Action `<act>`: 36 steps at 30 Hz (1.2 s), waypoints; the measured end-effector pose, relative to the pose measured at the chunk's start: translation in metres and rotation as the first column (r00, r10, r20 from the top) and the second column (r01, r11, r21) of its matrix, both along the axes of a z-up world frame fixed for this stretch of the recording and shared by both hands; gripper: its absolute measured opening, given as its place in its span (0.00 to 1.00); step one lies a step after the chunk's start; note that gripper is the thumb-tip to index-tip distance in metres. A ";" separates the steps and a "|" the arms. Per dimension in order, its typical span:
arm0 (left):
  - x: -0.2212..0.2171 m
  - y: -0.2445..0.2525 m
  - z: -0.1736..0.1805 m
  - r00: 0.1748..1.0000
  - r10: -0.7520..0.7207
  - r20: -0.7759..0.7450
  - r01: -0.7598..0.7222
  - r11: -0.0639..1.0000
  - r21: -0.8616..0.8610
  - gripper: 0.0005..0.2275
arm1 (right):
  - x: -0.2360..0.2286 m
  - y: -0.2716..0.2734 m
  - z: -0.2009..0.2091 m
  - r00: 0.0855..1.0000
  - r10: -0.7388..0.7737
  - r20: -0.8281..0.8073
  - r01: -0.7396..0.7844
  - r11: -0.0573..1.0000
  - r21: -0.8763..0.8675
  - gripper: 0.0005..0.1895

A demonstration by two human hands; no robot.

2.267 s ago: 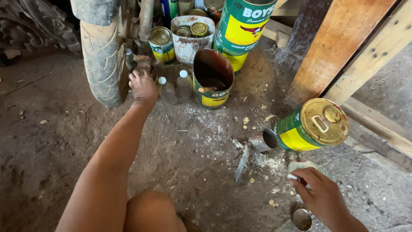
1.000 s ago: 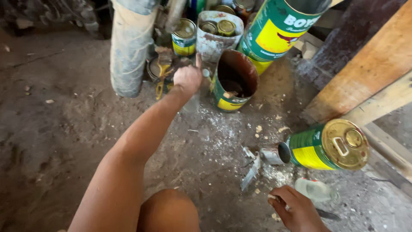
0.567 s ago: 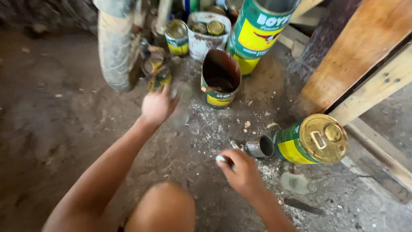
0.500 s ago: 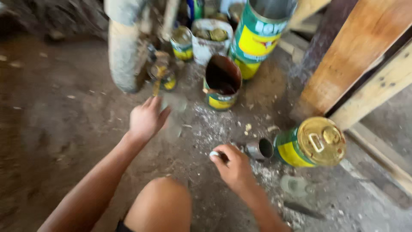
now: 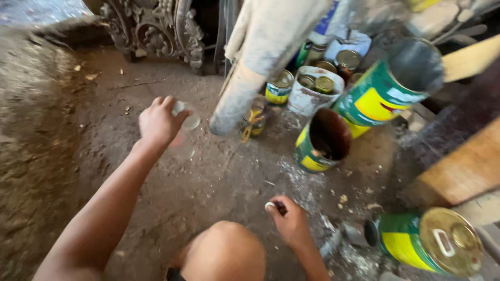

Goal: The person mixes stain in a workshop by pouring liquid from several cans and bottles into a container and stirring it with a brush.

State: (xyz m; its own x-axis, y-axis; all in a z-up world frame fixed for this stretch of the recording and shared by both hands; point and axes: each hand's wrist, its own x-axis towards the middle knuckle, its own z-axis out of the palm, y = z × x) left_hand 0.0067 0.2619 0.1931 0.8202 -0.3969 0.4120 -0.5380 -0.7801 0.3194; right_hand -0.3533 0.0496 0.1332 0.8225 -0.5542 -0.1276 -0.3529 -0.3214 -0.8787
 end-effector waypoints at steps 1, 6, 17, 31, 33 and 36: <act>0.027 -0.009 -0.015 0.999 -0.015 -0.048 0.016 1.000 0.013 0.20 | 0.009 0.002 -0.008 1.000 -0.025 -0.009 0.025 1.000 0.000 0.10; 0.145 -0.070 -0.089 0.979 -0.125 -0.162 0.136 0.989 0.054 0.22 | 0.062 0.003 -0.029 0.984 -0.156 -0.090 0.146 0.983 -0.109 0.12; 0.227 -0.152 -0.158 0.923 -0.282 -0.263 0.298 0.954 0.020 0.24 | 0.137 0.027 -0.037 0.974 -0.167 -0.151 0.145 0.978 -0.149 0.13; 0.197 -0.133 -0.137 0.948 -0.301 -0.106 0.273 0.937 -0.219 0.30 | 0.104 0.030 -0.052 0.964 -0.210 -0.165 0.199 0.977 -0.082 0.10; 0.179 -0.120 -0.114 0.969 -0.221 -0.113 0.178 0.935 -0.306 0.26 | 0.097 0.026 -0.050 0.973 -0.202 -0.107 0.191 0.976 -0.104 0.10; 0.103 -0.073 -0.081 0.983 -0.170 0.070 0.181 0.832 -0.525 0.18 | 0.082 0.014 -0.042 0.977 -0.210 -0.028 0.206 0.973 -0.105 0.10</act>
State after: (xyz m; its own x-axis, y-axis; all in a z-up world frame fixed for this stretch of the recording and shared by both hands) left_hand 0.1099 0.1886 0.1122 0.7469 -0.2516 0.6155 -0.6604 -0.3888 0.6424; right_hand -0.2718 0.0636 0.0916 0.6834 -0.7243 -0.0917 -0.4541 -0.3234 -0.8302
